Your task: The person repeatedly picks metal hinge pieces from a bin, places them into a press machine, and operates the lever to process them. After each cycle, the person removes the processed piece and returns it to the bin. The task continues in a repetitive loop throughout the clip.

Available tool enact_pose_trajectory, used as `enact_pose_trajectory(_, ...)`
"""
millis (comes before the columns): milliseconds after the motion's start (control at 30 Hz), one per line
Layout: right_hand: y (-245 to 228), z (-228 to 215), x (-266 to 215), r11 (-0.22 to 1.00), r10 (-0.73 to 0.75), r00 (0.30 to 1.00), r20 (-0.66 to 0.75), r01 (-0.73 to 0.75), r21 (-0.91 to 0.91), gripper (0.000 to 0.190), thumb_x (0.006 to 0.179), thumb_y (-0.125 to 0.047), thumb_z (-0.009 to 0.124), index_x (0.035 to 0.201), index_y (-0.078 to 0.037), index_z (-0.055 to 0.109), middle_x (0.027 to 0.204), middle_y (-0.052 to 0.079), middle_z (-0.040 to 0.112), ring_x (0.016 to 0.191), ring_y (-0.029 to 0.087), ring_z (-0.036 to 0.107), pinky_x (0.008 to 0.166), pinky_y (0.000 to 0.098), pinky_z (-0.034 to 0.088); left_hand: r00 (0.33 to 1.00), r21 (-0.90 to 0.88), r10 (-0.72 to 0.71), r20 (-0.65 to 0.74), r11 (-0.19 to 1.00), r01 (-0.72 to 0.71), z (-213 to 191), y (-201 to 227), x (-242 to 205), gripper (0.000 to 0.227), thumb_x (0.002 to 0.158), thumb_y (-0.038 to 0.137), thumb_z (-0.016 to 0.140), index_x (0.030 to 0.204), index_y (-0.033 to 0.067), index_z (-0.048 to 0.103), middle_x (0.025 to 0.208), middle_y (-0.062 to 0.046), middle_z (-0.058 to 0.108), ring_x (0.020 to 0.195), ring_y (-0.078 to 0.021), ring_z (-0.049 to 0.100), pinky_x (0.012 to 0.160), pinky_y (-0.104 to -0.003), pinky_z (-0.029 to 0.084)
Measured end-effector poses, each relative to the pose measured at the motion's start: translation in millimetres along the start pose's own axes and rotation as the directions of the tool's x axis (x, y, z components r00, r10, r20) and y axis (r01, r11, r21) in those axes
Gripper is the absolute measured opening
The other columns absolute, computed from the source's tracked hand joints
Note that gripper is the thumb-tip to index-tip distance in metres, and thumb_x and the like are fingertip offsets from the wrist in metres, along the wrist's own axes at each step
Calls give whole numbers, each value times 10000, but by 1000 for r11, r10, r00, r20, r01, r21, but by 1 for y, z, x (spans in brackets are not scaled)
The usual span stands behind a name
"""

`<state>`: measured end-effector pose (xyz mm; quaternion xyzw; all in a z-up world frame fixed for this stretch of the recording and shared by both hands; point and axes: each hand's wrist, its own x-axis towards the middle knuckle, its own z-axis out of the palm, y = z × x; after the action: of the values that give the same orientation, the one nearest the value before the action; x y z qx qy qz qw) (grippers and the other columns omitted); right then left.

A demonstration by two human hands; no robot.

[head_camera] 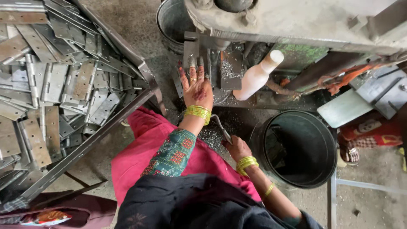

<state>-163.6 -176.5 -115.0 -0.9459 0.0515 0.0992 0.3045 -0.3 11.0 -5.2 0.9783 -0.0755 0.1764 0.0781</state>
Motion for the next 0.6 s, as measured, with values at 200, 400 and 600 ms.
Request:
enact_pose_trajectory(200,2,-8,0,996,-59,997,46,62,-60,369,938,-435,669,878,-72,648,793,211,682,774,423,688,697,509,523,998,-35,-38,-53,999,36,-2,0,27,336,991,197,471,1170,68,724,1575,-127,466,1515,-359,334,1234,-607,106)
enact_pose_trajectory(400,-9,-1,-1,998,-63,996,-65,64,2,416,880,-448,736,888,-43,641,784,226,690,792,454,660,666,548,498,992,-6,-56,112,998,58,-4,-8,32,336,1001,206,454,932,86,760,1606,-82,430,1530,-388,268,1240,-588,73)
enact_pose_trajectory(600,-10,-19,2,999,-1,998,62,3,-32,357,877,-449,695,894,-93,669,803,205,697,757,410,707,671,497,532,999,13,-44,-1,999,44,14,-14,69,350,993,206,439,1044,67,756,1607,-109,420,1543,-340,274,1261,-607,64)
